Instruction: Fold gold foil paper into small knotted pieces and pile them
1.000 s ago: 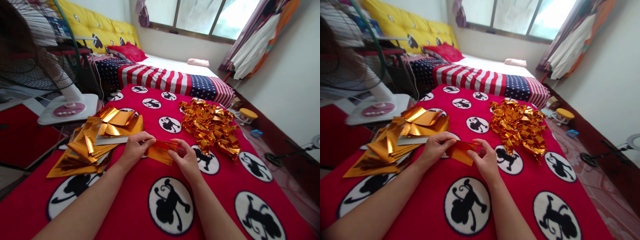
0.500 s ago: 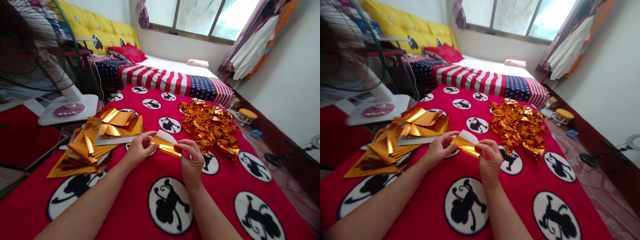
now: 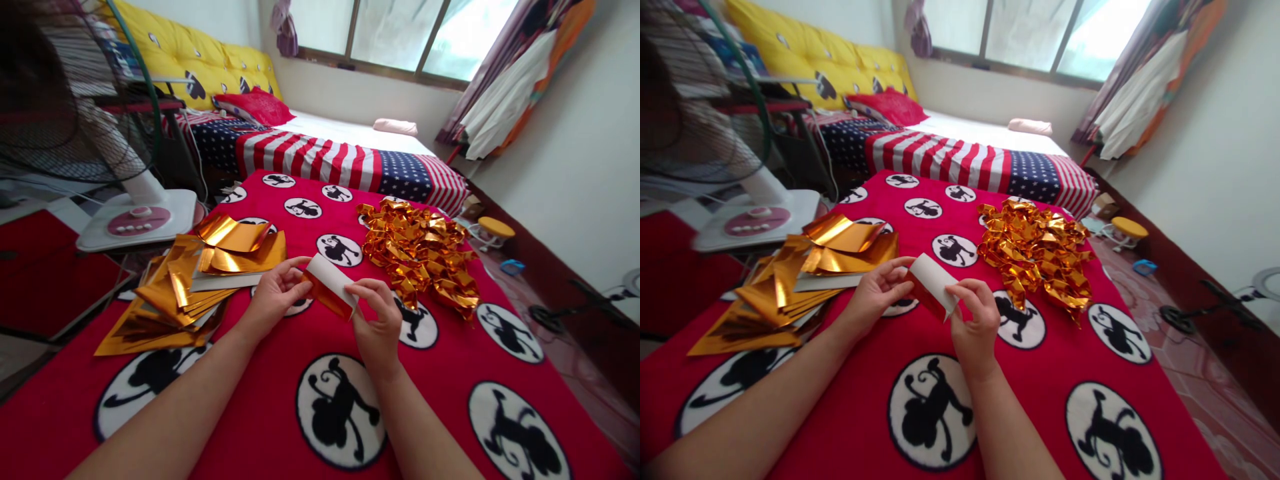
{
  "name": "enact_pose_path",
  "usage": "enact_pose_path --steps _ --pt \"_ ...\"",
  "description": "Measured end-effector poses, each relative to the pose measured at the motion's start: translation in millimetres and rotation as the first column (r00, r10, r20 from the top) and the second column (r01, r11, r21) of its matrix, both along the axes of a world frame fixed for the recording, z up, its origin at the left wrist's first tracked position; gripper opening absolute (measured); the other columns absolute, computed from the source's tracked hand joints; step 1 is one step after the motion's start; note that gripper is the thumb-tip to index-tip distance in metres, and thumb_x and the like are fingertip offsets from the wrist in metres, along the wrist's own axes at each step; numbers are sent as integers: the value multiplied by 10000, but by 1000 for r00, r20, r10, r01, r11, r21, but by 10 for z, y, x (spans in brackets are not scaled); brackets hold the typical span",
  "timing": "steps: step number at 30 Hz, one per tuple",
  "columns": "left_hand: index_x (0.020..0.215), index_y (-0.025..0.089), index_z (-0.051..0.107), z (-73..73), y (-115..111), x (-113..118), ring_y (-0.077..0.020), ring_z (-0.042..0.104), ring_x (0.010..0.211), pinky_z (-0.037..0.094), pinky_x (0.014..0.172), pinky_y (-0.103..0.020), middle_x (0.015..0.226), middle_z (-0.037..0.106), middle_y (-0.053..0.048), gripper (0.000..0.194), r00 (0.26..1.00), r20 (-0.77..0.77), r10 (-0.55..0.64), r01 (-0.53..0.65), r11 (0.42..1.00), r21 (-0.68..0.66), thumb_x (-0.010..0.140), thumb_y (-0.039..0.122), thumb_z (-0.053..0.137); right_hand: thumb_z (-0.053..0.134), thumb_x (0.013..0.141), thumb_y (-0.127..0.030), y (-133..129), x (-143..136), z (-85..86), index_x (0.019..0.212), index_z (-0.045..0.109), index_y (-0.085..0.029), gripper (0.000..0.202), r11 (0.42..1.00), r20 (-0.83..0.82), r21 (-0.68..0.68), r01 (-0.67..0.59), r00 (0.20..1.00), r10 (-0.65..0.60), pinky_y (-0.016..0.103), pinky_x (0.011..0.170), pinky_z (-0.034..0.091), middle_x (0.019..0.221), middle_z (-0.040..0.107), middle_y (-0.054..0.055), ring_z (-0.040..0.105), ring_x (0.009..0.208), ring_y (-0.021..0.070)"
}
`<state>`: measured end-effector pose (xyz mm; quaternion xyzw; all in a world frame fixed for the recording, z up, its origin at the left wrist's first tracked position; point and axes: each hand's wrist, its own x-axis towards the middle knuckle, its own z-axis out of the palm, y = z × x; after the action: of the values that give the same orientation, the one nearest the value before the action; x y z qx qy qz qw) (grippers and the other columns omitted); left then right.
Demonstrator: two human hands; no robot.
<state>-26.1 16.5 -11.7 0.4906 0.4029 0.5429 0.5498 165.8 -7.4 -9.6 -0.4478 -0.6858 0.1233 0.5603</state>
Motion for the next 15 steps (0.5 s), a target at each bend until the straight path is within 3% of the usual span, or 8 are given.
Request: enact_pose_path --steps 7,12,15 --pt "948 181 730 71 -20 -48 -119 606 674 454 574 -198 837 710 -25 298 997 64 40 -32 992 -119 743 397 729 527 855 -67 -18 7 27 1142 676 -294 395 997 143 35 -67 988 61 467 1046 412 1299 515 70 487 1224 243" --pt "913 170 737 70 -38 -50 -111 558 624 403 517 -193 808 682 -30 281 998 -27 -64 61 991 -117 763 406 703 543 865 -62 -21 -35 20 1191 659 -325 435 977 166 42 -211 965 201 414 940 499 1345 489 69 510 1209 234" --pt "964 166 732 57 -50 -14 -108 561 639 404 529 -181 795 664 -27 313 992 -57 -113 105 987 -119 772 411 700 543 858 -48 -44 -69 5 1139 685 -324 419 953 139 77 -292 950 280 344 796 542 1289 519 67 599 1033 190"
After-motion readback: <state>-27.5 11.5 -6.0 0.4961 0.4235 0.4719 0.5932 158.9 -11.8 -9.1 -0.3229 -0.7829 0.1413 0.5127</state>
